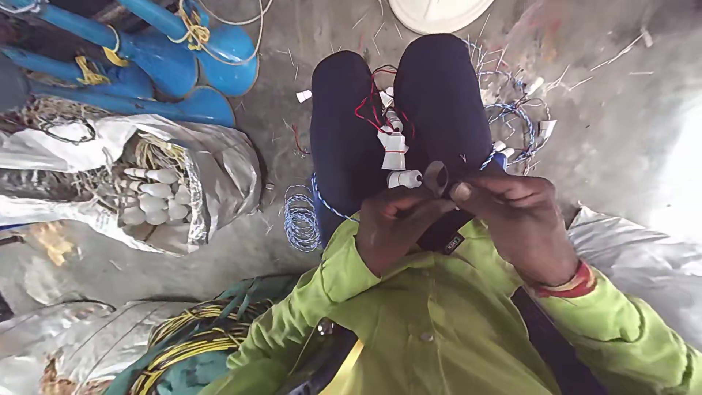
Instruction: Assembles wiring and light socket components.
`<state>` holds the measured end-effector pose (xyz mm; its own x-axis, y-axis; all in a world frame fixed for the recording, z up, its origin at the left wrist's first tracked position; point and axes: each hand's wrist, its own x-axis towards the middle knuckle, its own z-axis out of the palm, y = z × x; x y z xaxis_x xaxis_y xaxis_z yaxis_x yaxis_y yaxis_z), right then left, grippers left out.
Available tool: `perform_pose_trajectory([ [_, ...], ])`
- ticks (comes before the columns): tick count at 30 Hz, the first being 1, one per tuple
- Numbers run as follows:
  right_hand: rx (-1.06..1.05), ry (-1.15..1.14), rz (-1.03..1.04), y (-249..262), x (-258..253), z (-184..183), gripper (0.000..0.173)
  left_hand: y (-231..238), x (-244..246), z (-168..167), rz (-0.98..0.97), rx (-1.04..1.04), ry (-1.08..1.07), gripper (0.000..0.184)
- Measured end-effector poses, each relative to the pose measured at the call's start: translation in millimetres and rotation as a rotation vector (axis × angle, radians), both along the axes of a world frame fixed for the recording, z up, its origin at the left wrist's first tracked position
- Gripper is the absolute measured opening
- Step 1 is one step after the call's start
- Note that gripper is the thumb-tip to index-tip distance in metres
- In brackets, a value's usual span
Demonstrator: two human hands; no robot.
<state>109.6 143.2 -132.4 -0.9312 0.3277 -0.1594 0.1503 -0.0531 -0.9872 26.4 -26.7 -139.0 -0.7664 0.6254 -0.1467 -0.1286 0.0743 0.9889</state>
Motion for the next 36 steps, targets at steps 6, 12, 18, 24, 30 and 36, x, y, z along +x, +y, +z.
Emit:
perform_pose_trajectory([
  [6,-0.377,-0.192,-0.228,-14.7,-1.0,-2.5,0.02,10.7,-4.7,2.3,-0.007,-0.037,0.207,0.008],
  [12,0.048,0.092,-0.066,0.8,3.2,-8.6,0.009,10.9,-5.8,0.7,-0.055,-0.068,-0.032,0.013],
  [18,0.292,0.141,-0.151,2.4,1.0,-4.5,0.01,23.4,-7.8,-0.6,-0.039,0.007,0.087,0.016],
  [24,0.713,0.324,-0.141,4.5,9.7,-27.6,0.02,28.5,-4.2,6.8,-0.047,0.03,-0.291,0.013],
  [30,0.155,0.098,0.083,14.7,2.6,-7.7,0.02,25.1,-10.0,3.8,-0.115,-0.012,0.015,0.02],
  [36,0.254,0.103,-0.078,4.0,4.1,-8.7,0.017,31.3,-12.8,-2.6,-0.185,0.035,0.231,0.019],
])
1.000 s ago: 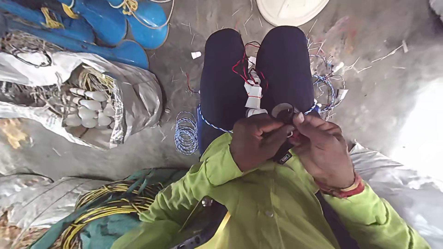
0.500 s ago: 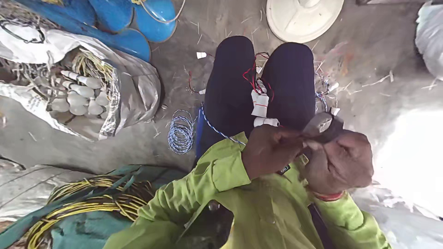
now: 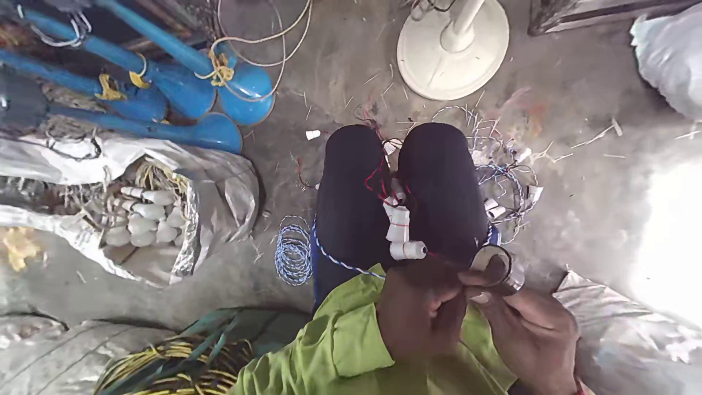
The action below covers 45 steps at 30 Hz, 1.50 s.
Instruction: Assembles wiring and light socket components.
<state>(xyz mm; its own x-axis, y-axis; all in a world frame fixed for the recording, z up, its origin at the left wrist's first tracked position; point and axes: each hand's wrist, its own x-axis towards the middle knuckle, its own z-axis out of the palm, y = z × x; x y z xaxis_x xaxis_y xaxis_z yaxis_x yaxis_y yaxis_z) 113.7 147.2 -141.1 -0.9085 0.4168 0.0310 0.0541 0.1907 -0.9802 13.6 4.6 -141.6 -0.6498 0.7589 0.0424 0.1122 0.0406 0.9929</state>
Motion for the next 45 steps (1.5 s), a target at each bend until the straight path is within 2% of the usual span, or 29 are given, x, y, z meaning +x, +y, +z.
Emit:
perform_pose_trajectory([
  [3,-0.022,-0.02,-0.083,2.2,-14.3,-0.6,0.015,8.8,-5.2,-6.3,0.014,0.008,0.106,0.021],
  [7,0.025,-0.07,-0.066,15.9,-43.3,0.2,0.015,21.8,-22.0,-11.6,0.08,-0.065,0.239,0.021],
  [10,0.355,-0.209,-0.171,35.0,-74.0,-8.0,0.022,25.7,-30.9,-12.0,0.071,-0.065,0.364,0.02],
  [11,0.428,-0.319,-0.232,58.4,-84.8,-14.2,0.027,22.5,-20.3,-5.6,0.017,-0.06,0.417,0.022],
  [12,0.398,-0.418,-0.285,95.0,-92.6,-21.3,0.031,18.3,-5.3,1.6,-0.051,-0.034,0.44,0.022],
  [14,0.205,-0.422,-0.285,155.1,-80.5,-10.2,0.024,11.0,19.4,12.3,-0.092,0.025,0.288,0.02],
  [15,0.138,-0.279,-0.232,172.4,-94.6,-0.7,0.021,16.2,-0.1,-0.8,-0.057,0.03,0.168,0.021],
  [16,0.089,-0.145,-0.144,169.6,-100.4,11.5,0.018,19.8,-23.2,-9.5,-0.019,0.041,0.025,0.02],
  [18,-0.031,-0.099,0.103,125.1,-74.3,43.7,0.016,11.4,-21.2,2.9,0.086,0.052,-0.297,0.016],
  [19,-0.028,-0.076,0.184,109.1,-73.6,47.3,0.018,12.5,-32.4,1.8,0.114,0.087,-0.358,0.017],
  [21,0.038,0.002,0.264,92.5,-82.2,31.2,0.023,15.2,-58.7,-2.0,0.157,0.142,-0.413,0.023],
  [25,0.126,0.03,0.365,70.6,-54.2,-9.5,0.036,-17.6,-57.3,6.2,0.181,0.112,-0.572,0.024],
  [28,0.34,0.013,0.333,70.0,-42.1,-24.8,0.036,-45.4,-61.7,10.4,0.119,0.035,-0.572,0.023],
  [30,0.411,0.002,0.316,69.2,-38.0,-28.9,0.031,-65.2,-57.7,10.1,0.08,-0.032,-0.646,0.021],
  [34,0.33,-0.036,0.35,67.4,-39.3,-32.2,0.019,-101.0,-38.9,-2.7,0.075,-0.065,-0.884,0.008],
  [37,0.222,-0.063,0.351,68.6,-38.9,-42.3,0.016,-114.9,-27.8,-4.9,0.175,-0.171,-0.782,0.015],
  [41,0.112,-0.022,0.159,71.4,-27.2,-50.3,0.027,-114.6,-27.6,-0.7,0.173,-0.344,-0.392,0.03],
  [43,0.063,-0.009,0.115,76.0,-15.7,-41.2,0.031,-109.9,-27.5,-0.1,0.186,-0.432,-0.149,0.026],
  [45,0.138,0.011,0.135,74.4,1.1,-29.5,0.028,-100.2,-27.5,1.5,0.205,-0.455,0.082,0.023],
])
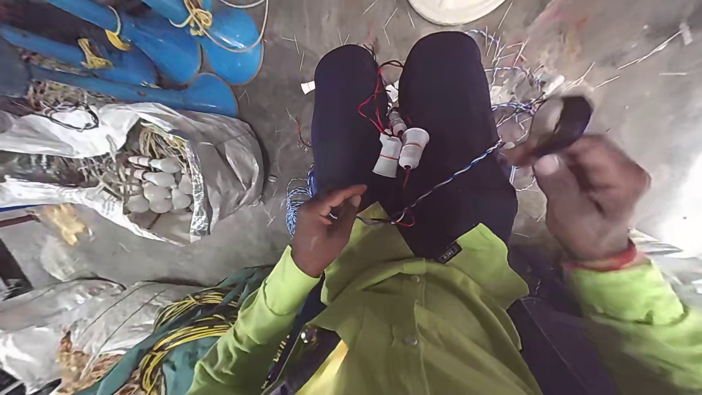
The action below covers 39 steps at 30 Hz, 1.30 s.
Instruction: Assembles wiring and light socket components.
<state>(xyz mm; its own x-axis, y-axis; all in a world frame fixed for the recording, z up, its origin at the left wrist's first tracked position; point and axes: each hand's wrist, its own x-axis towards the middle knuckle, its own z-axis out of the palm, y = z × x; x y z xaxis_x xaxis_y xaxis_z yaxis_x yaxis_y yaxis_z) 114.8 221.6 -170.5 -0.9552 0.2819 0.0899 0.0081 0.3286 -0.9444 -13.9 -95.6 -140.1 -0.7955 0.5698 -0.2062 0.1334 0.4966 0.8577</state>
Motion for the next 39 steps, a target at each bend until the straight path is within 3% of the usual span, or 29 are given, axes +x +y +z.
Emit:
perform_pose_trajectory([
  [4,0.347,-0.022,0.27,-29.2,36.4,24.9,0.022,36.9,-3.6,3.0,-0.142,0.078,0.224,0.022],
  [8,0.536,-0.131,0.441,-59.1,53.0,29.6,0.019,75.9,-4.6,-8.4,-0.352,-0.088,0.267,0.023],
  [11,0.573,-0.149,0.457,-62.1,50.3,31.7,0.024,95.5,-7.7,4.1,-0.506,-0.31,0.163,0.025],
  [14,0.502,-0.142,0.286,-49.4,42.3,36.4,0.029,101.3,-10.1,14.2,-0.571,-0.394,0.109,0.024],
  [18,0.555,-0.078,0.144,-36.1,12.1,25.6,0.025,99.3,-11.1,1.3,-0.533,-0.303,0.103,0.023],
  [24,0.677,-0.163,0.454,-30.5,-36.4,14.0,0.023,96.1,2.5,4.0,-0.394,-0.264,0.212,0.011],
  [27,0.829,-0.243,0.618,-31.5,-49.0,17.8,0.012,92.6,9.3,-0.4,-0.394,-0.276,0.227,0.014],
  [29,0.857,-0.236,0.652,-34.6,-52.9,19.1,0.014,92.9,12.6,-0.5,-0.439,-0.379,0.193,0.017],
  [33,0.742,-0.128,0.581,-28.1,-48.4,23.7,0.015,97.2,19.2,4.5,-0.484,-0.576,0.154,0.028],
  [36,0.705,-0.083,0.468,-20.9,-36.3,30.5,0.02,90.6,19.5,7.8,-0.352,-0.403,0.263,0.026],
  [39,0.709,-0.036,0.391,-17.3,-32.9,37.2,0.021,84.4,9.5,11.2,-0.354,-0.247,0.211,0.028],
])
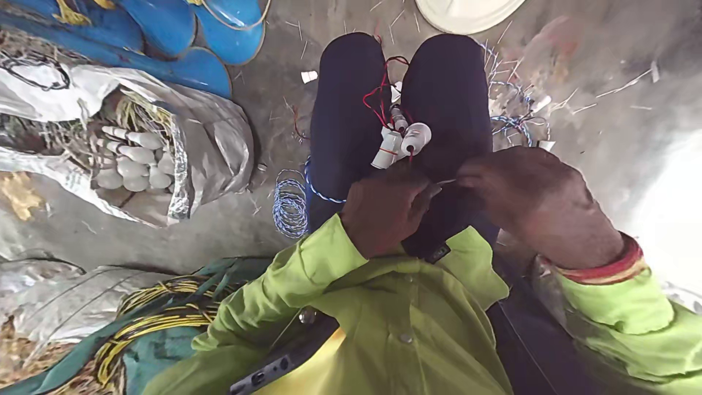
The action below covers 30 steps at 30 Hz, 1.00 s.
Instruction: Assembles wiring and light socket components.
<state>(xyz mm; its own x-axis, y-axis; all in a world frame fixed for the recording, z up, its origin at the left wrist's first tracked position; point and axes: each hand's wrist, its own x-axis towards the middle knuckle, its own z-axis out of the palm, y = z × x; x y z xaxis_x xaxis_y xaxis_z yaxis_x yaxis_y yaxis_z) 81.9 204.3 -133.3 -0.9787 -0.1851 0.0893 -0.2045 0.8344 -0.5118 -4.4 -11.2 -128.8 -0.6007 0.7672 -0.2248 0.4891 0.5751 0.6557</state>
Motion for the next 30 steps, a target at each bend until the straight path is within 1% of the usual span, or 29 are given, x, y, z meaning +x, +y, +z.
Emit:
perform_pose_trajectory([
  [3,-0.064,0.01,-0.009,4.1,-0.2,3.0,0.024,-10.5,-9.9,-0.7,-0.044,0.123,-0.119,0.029],
  [5,-0.108,0.022,0.0,2.4,-0.7,2.7,0.026,-16.0,-14.6,3.7,-0.056,0.156,-0.185,0.028],
  [8,-0.15,0.039,-0.005,-1.4,-1.4,-0.4,0.025,-21.7,-19.1,6.5,-0.05,0.16,-0.273,0.027],
  [11,-0.204,0.059,-0.024,-6.3,-1.3,-5.4,0.023,-25.7,-21.6,6.3,-0.063,0.103,-0.328,0.029],
  [13,-0.218,0.056,-0.026,-9.1,0.2,-7.9,0.022,-27.6,-21.6,8.2,-0.091,0.059,-0.298,0.028],
  [17,-0.213,0.068,-0.011,-14.6,5.0,-17.9,0.02,-31.9,-20.9,12.5,-0.169,-0.106,-0.242,0.027],
  [21,-0.157,0.154,0.012,-19.6,10.1,-27.5,0.017,-36.4,-17.1,13.8,-0.18,-0.216,-0.192,0.026],
  [23,-0.121,0.182,-0.003,-17.4,13.0,-27.8,0.015,-43.4,-18.4,15.7,-0.162,-0.211,-0.21,0.026],
  [26,-0.147,0.201,0.012,-12.6,13.5,-26.4,0.017,-51.4,-19.3,14.2,-0.178,-0.097,-0.206,0.026],
  [28,-0.178,0.199,0.019,-11.4,12.9,-21.8,0.016,-49.0,-13.4,15.4,-0.15,-0.085,-0.129,0.024],
  [30,-0.182,0.213,0.019,-9.6,10.1,-18.1,0.016,-41.0,-11.2,17.7,-0.093,-0.128,0.065,0.031],
])
